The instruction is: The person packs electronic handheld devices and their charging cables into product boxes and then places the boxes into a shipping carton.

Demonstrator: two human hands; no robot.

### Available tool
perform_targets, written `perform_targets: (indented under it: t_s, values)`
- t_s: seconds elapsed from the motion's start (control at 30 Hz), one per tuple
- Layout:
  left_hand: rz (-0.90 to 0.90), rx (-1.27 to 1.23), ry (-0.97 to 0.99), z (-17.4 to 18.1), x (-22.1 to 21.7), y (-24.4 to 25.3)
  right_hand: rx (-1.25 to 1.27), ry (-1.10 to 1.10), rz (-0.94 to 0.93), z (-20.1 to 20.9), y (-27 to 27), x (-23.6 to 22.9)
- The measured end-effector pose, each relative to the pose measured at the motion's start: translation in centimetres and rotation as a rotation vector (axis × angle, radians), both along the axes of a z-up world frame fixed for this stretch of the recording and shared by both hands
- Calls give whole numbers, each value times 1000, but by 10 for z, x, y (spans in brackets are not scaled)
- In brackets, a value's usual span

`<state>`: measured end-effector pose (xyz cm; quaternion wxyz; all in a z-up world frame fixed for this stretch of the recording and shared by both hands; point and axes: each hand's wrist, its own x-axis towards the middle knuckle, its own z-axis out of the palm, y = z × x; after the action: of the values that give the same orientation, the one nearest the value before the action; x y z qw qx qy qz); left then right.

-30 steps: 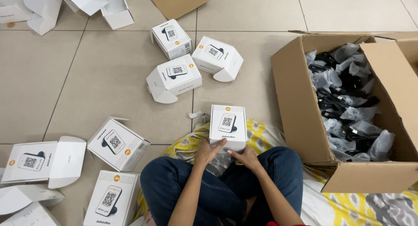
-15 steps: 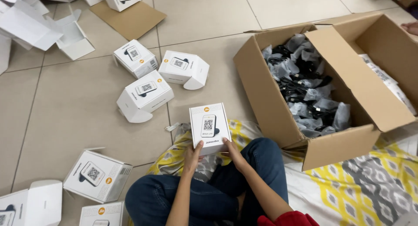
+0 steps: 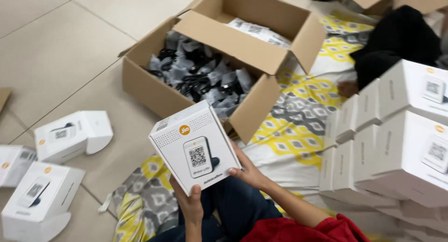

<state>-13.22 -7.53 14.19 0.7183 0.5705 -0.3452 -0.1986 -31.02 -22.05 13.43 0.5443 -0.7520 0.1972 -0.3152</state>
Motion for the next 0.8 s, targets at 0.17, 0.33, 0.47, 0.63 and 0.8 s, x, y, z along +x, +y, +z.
perform_targets:
  t_s: [0.17, 0.33, 0.47, 0.63, 0.8]
  values:
    - [-272, -142, -64, 52, -85, -67, -75, 19, -441, 0, -9, -146]
    - [-682, -196, -10, 139, -184, -122, -44, -58, -1000, 46, -2, -271]
    - [-932, -207, -24, 200, -264, -162, -260, -378, -1157, 197, -6, -283]
    - [-1101, -130, -265, 172, -337, -202, -256, -123, -1506, 189, -47, -348]
    - [-1213, -111, -497, 161, -365, -211, -505, 570, -1622, 148, -51, -372]
